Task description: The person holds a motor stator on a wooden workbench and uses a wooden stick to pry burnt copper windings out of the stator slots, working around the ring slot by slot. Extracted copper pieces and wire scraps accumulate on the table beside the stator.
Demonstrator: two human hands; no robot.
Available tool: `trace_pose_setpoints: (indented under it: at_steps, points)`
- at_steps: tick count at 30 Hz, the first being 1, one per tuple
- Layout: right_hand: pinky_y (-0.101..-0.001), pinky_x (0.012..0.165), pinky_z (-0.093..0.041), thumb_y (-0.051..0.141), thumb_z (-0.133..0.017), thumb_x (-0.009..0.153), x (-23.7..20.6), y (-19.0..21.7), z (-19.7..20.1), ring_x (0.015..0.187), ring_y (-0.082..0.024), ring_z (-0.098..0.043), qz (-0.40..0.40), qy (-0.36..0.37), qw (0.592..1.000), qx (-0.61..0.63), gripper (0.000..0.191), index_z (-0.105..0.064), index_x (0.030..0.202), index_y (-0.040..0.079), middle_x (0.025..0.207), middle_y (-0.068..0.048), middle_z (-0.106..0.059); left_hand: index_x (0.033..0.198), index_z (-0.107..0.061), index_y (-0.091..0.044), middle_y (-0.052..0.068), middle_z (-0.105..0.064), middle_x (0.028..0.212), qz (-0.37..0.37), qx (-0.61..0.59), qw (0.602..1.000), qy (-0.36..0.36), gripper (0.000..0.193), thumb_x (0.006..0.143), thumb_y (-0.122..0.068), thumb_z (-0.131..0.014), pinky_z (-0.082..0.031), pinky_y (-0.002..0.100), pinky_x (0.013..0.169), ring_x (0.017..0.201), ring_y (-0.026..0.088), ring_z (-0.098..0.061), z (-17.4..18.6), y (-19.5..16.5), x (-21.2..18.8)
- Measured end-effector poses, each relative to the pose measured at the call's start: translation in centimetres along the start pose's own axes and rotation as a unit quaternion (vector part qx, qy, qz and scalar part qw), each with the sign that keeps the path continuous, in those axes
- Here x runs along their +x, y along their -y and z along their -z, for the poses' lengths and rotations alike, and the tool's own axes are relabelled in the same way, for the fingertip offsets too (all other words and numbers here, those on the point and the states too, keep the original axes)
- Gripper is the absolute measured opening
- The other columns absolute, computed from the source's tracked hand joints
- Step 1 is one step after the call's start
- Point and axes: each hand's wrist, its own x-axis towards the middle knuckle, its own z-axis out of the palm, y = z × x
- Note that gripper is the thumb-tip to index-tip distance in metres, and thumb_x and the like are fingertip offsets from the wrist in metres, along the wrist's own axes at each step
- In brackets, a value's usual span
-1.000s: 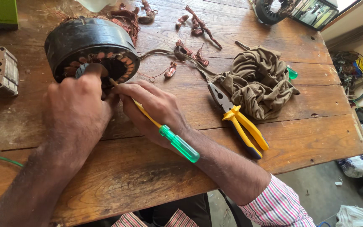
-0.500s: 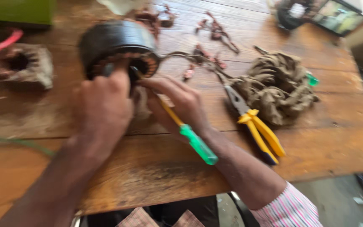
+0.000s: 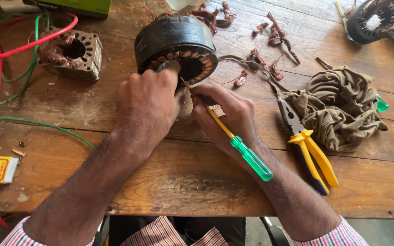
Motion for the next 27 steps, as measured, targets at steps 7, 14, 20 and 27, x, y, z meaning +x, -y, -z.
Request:
trace_pose_setpoints:
  at_steps: [7,14,20,27]
  points:
    - [-0.0315,0.087,-0.063,0.003,-0.069,0.094,0.1,0.16,0.01,0.098,-0.019,-0.08,-0.007,0.006,1.0,0.012,0.023,-0.07,0.117,0.003,0.103,-0.011,-0.078,0.118,-0.065,-0.007,0.022,-0.074,0.09,-0.012,-0.033,0.999,-0.039,0.037,0.092,-0.033,-0.072,-0.06,0.053,0.077,0.091,0.039,-0.073,0.33,-0.01,-0.37]
    - [-0.0313,0.083,-0.063,0.005,-0.069,0.096,0.22,0.08,-0.32,0.094,-0.018,-0.081,-0.021,0.001,1.0,0.01,0.021,-0.07,0.117,0.004,0.1,-0.011,-0.079,0.118,-0.063,-0.008,0.021,-0.074,0.088,-0.021,-0.058,0.997,-0.044,0.039,0.091,-0.034,-0.074,-0.058,0.055,0.078,0.09,0.04,-0.073,0.67,-0.05,-0.53]
    - [-0.0329,0.084,-0.062,0.005,-0.069,0.097,0.28,0.07,-0.34,0.096,-0.021,-0.08,0.005,-0.007,1.0,-0.002,0.022,-0.069,0.119,0.004,0.105,-0.012,-0.078,0.118,-0.064,-0.01,0.02,-0.074,0.084,-0.028,-0.059,0.996,-0.064,0.039,0.089,-0.033,-0.076,-0.057,0.057,0.077,0.087,0.041,-0.073,0.37,0.05,-0.58]
    - [-0.0339,0.091,-0.062,0.001,-0.069,0.101,0.36,0.51,-0.7,0.107,-0.024,-0.077,0.033,-0.023,0.999,-0.002,0.02,-0.069,0.121,0.005,0.116,-0.013,-0.076,0.119,-0.066,-0.01,0.022,-0.074,0.081,-0.047,-0.026,0.996,-0.076,0.026,0.095,-0.02,-0.068,-0.06,0.054,0.072,0.083,0.04,-0.075,0.01,0.15,-0.47]
